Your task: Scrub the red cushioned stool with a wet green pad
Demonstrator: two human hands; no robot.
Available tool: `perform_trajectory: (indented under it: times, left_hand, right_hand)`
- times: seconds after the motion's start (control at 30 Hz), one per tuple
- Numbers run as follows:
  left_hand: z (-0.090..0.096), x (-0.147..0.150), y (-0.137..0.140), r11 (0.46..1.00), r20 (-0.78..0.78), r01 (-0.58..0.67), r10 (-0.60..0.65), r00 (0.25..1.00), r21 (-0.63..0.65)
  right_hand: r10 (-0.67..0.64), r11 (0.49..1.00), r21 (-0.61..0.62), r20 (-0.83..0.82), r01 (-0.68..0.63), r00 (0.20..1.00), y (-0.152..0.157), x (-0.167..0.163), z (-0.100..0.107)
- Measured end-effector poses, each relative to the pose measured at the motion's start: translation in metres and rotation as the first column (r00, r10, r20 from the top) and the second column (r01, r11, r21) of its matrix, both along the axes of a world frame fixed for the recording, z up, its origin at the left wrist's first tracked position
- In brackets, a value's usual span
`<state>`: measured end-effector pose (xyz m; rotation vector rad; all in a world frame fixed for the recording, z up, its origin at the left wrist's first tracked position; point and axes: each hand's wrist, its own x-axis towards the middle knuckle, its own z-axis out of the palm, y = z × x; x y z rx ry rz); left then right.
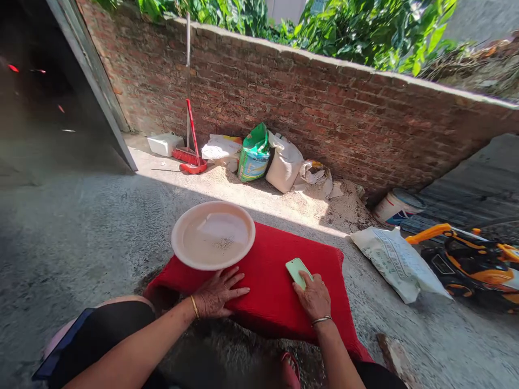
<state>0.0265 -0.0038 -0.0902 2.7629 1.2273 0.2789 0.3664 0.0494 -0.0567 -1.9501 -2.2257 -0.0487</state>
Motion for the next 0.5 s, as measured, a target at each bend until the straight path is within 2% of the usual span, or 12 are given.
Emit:
perform_trajectory:
  times: [0.1,0.13,0.2,0.27,0.33,0.43,0.5]
  left_hand:
    - [0.001,0.000,0.000,1.000,0.022,0.021,-0.020,1.000,-0.021]
    - [0.000,-0.001,0.000,0.999,0.028,0.024,-0.023,0.999,-0.023]
    - [-0.001,-0.001,0.000,1.000,0.038,0.013,-0.013,0.999,-0.016]
    - [-0.003,-0.001,0.000,1.000,0.038,0.001,-0.001,0.999,-0.009]
    - [-0.002,-0.001,0.000,1.000,0.031,0.001,-0.001,1.000,-0.010]
    - [0.002,-0.001,-0.001,1.000,0.033,0.020,-0.020,0.999,-0.001]
    - [0.005,-0.001,-0.001,1.000,0.037,0.022,-0.023,0.999,0.012]
  right_hand:
    - [-0.239,0.971,0.003,0.070,0.240,0.968,0.011,0.051,0.007]
    - [-0.272,0.962,0.016,0.059,0.272,0.960,0.014,0.059,0.008]
    - [-0.255,0.966,0.026,-0.011,0.256,0.967,0.016,0.055,0.007]
    - [-0.149,0.988,0.022,-0.104,0.152,0.983,0.015,0.027,0.002]
    - [0.010,0.999,0.041,-0.177,-0.003,0.984,0.013,-0.014,-0.004]
    - [0.250,0.967,0.110,-0.190,-0.232,0.949,0.012,-0.074,-0.007]
    - [0.343,0.938,0.114,-0.144,-0.329,0.928,0.014,-0.097,-0.007]
